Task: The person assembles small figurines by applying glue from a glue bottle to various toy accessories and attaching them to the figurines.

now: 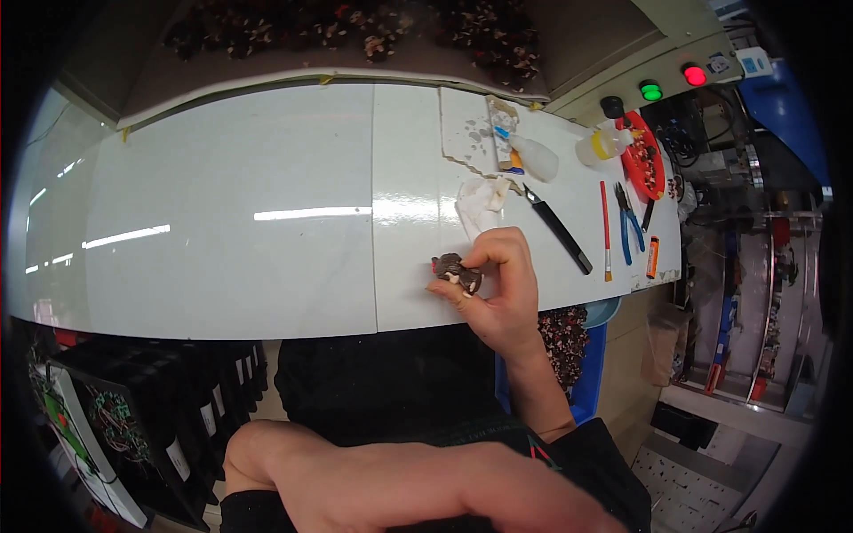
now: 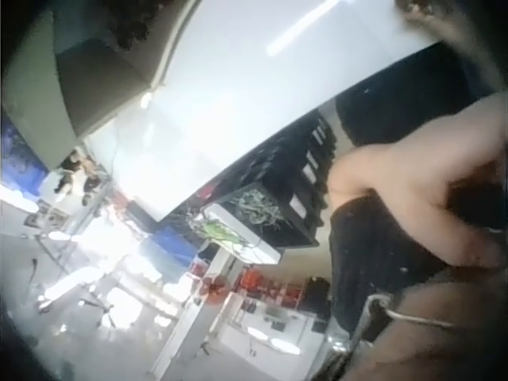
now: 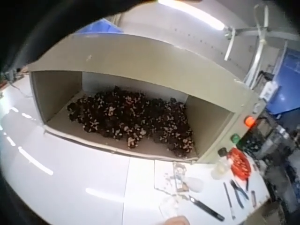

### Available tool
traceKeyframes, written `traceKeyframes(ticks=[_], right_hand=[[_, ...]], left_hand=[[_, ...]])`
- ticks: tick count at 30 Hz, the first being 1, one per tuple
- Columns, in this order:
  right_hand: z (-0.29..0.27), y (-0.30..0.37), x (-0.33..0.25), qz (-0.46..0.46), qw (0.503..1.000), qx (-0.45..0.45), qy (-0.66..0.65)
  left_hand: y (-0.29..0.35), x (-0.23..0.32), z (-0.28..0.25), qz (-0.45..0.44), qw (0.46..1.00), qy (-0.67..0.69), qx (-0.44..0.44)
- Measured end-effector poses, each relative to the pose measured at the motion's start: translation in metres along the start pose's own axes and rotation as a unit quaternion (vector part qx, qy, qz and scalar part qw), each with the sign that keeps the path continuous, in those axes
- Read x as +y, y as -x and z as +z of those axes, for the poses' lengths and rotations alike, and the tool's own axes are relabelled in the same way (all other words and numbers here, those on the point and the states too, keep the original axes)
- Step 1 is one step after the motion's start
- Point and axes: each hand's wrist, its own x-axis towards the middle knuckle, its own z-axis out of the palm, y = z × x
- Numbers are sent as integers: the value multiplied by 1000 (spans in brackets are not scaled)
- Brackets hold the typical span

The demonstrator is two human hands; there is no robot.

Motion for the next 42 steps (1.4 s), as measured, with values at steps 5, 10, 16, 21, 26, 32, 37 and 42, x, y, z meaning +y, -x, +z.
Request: traceKeyframes(ticks=[5, 10, 16, 21, 26, 32, 37, 42], right_hand=[[-17, -2, 3, 3, 1000, -1, 12], [-30, -2, 8, 21, 999, -14, -47], [-45, -3, 7, 15, 999, -17, -43], [-47, -2, 8, 20, 999, -20, -46], [-44, -4, 9, 11, 999, -18, -47], [-37, -2, 8, 29, 997, -15, -72], [-41, -3, 9, 14, 998, -26, -49], [-42, -3, 10, 10, 998, -29, -46]], left_hand=[[-19, -10, -7, 9, 993, -32, -116], [-11, -33, 36, 80, 991, 51, 92], [-3, -32, 27, 114, 963, -241, 44], [-1, -33, 24, 115, 968, -223, 30], [-2, -26, 12, 71, 987, -137, -35], [-3, -21, 0, -10, 991, -65, -117], [7, -20, -1, -11, 992, -45, -118], [7, -17, -4, -16, 988, -41, -148]])
